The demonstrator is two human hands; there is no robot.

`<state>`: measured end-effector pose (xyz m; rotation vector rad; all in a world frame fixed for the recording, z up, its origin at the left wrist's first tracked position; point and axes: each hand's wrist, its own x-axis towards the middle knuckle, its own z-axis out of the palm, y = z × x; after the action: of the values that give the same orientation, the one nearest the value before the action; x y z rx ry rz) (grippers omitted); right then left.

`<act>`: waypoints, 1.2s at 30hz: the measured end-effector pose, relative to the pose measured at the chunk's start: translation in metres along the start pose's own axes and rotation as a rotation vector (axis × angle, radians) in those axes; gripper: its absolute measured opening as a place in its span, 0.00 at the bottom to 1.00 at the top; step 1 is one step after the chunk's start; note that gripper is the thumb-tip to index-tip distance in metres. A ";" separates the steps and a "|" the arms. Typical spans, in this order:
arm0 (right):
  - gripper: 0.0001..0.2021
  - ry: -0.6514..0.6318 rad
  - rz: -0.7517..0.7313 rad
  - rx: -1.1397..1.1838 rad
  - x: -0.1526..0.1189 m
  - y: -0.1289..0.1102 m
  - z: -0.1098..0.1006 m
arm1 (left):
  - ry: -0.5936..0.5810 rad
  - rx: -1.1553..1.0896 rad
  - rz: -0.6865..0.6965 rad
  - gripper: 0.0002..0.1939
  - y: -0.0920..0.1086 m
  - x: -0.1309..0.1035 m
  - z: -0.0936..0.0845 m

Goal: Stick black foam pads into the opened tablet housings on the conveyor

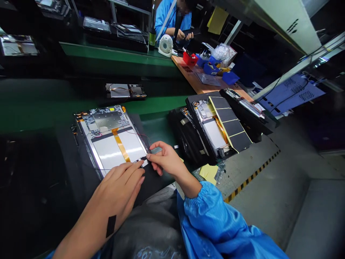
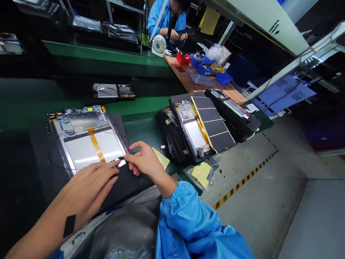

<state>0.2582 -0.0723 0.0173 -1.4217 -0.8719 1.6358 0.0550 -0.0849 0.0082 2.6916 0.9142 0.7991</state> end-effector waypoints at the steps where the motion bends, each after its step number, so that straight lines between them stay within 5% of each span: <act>1: 0.24 0.002 0.000 0.006 0.000 0.000 0.000 | 0.034 0.013 0.019 0.10 0.000 0.001 -0.002; 4: 0.27 -0.005 0.002 0.028 0.001 0.002 -0.001 | 0.096 0.192 0.075 0.14 -0.006 0.009 -0.005; 7: 0.26 -0.018 -0.026 0.050 0.001 0.005 -0.001 | 0.040 0.342 0.139 0.16 -0.017 0.018 -0.004; 13: 0.18 0.108 -0.208 0.026 -0.013 0.022 -0.004 | 0.003 0.298 0.276 0.14 -0.038 0.017 -0.008; 16: 0.17 0.179 -0.396 -0.294 -0.025 0.029 -0.006 | 0.014 0.234 0.210 0.14 -0.040 0.015 -0.011; 20: 0.19 0.095 -0.673 -0.850 -0.035 0.030 -0.016 | -0.006 0.210 0.274 0.14 -0.042 0.018 -0.013; 24: 0.22 0.042 -0.799 -1.062 -0.032 0.030 -0.023 | -0.044 0.225 0.326 0.17 -0.046 0.022 -0.012; 31: 0.17 0.040 -0.861 -1.036 -0.036 0.019 -0.021 | -0.109 0.175 0.237 0.14 -0.036 0.028 -0.015; 36: 0.13 0.028 -0.943 -0.703 -0.056 -0.015 0.005 | -0.232 0.175 0.144 0.19 -0.022 0.030 -0.027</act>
<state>0.2584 -0.1152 0.0570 -1.1260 -1.8534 0.5995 0.0488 -0.0494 0.0366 2.9503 0.7753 0.4339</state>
